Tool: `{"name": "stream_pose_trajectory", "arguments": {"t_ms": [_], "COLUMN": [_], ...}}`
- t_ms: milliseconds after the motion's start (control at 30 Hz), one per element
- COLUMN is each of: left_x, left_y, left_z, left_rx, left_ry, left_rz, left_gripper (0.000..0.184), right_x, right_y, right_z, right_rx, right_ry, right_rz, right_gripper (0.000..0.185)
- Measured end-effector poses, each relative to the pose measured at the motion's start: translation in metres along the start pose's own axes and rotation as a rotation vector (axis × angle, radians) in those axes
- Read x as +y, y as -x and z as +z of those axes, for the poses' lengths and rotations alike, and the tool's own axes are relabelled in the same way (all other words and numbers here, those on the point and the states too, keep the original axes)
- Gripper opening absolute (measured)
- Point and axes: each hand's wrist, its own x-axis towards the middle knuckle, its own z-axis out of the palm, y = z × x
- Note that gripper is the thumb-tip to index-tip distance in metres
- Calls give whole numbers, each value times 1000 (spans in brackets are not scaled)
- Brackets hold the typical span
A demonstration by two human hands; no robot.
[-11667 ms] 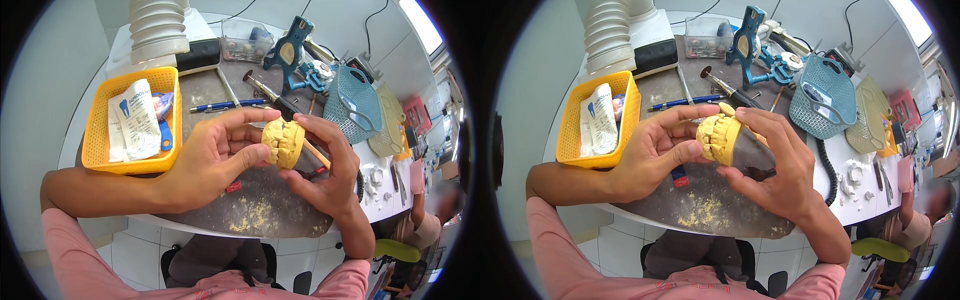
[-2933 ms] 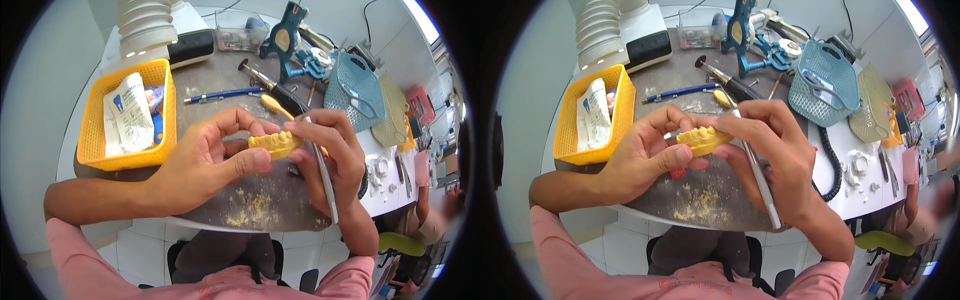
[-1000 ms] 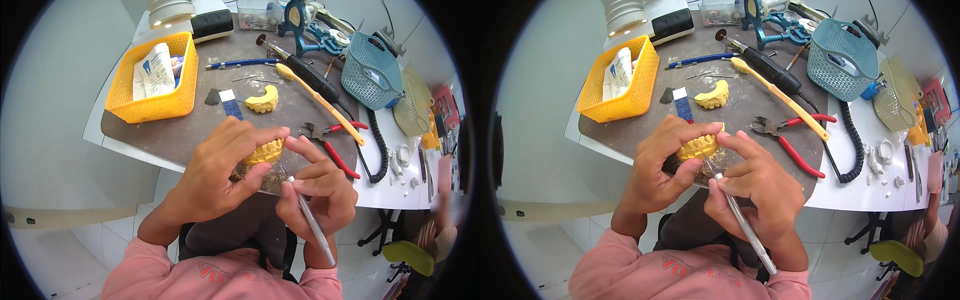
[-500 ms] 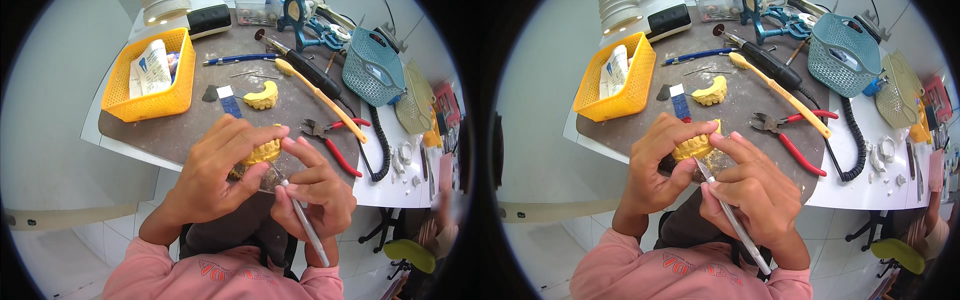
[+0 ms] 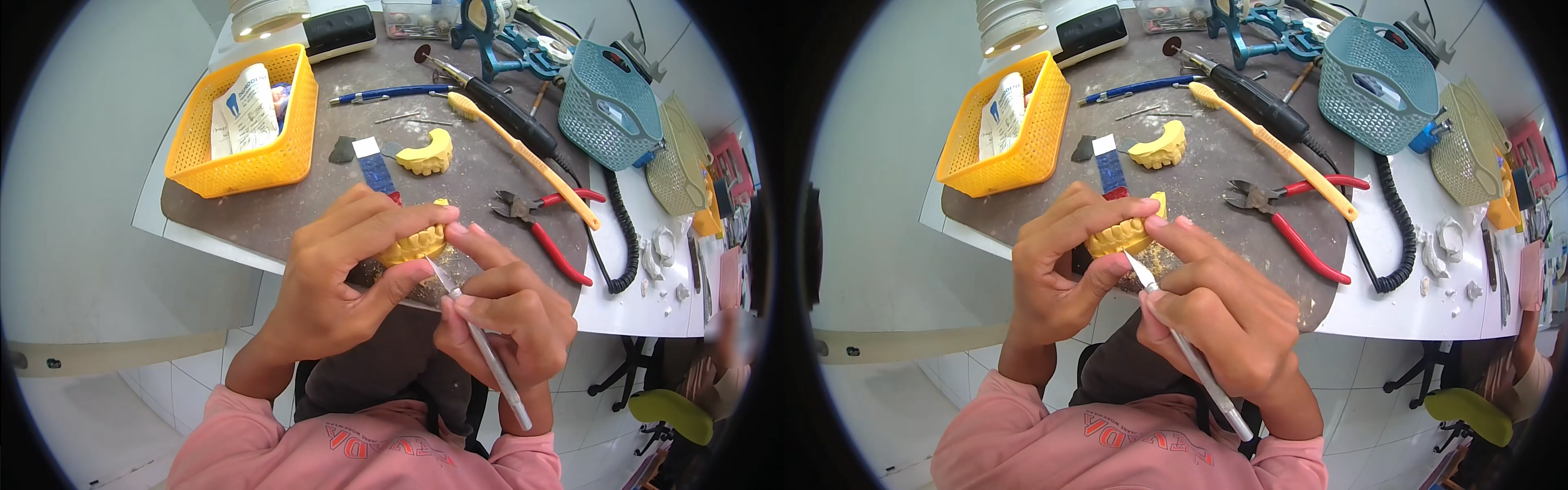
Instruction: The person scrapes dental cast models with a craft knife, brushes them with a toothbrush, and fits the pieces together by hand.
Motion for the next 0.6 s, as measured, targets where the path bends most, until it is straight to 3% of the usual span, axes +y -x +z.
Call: {"name": "stream_pose_trajectory", "arguments": {"t_ms": [600], "left_x": [-2], "left_y": [2], "left_z": [-3], "left_rx": [4], "left_ry": [68], "left_rz": [-18], "left_gripper": [36], "right_x": [-2], "right_y": [0], "right_z": [2], "right_rx": [-4], "right_ry": [-18], "right_rz": [8], "right_gripper": [21]}}
